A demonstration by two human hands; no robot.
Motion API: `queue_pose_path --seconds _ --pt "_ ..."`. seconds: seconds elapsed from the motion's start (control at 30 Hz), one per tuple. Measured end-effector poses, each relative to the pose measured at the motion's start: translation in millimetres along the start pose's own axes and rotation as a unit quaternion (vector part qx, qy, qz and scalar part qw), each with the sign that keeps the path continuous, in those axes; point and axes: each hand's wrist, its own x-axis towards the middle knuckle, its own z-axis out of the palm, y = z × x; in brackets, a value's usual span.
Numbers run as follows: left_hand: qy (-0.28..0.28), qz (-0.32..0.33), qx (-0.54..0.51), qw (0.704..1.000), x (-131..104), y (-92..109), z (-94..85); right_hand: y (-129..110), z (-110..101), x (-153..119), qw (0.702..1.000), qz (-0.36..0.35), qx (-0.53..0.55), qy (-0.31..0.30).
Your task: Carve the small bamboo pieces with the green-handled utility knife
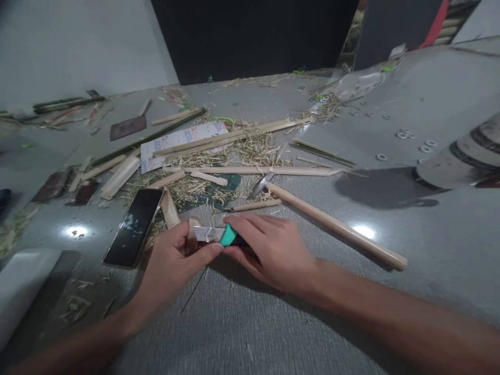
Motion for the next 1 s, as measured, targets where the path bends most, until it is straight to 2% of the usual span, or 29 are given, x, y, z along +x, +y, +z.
queue_pose_path --seconds 0.23,0.4,0.77,0.9,1.0 --pt "-0.007 0.015 -0.01 1.0 1.1 1.7 0.3 0.2 -0.3 0.8 1.0 -0.005 0.004 -0.003" --pt "-0.006 -0.006 0.007 1.0 1.6 0.7 -0.8 -0.1 -0.8 0.4 1.0 -0.009 0.006 -0.005" --pt "0.009 -0.026 -0.029 0.999 1.1 -2.0 1.8 -1.0 -0.5 1.3 1.0 -0.009 -0.007 0.016" --pt "0.02 -0.038 -0.035 0.998 0.1 -2.9 3.5 -3.3 -1.0 1.5 0.999 -0.004 -0.023 0.023" --pt "0.028 -0.02 -0.019 0.999 -0.6 -2.7 3.2 -5.5 -0.9 0.7 0.999 0.026 -0.023 0.013"
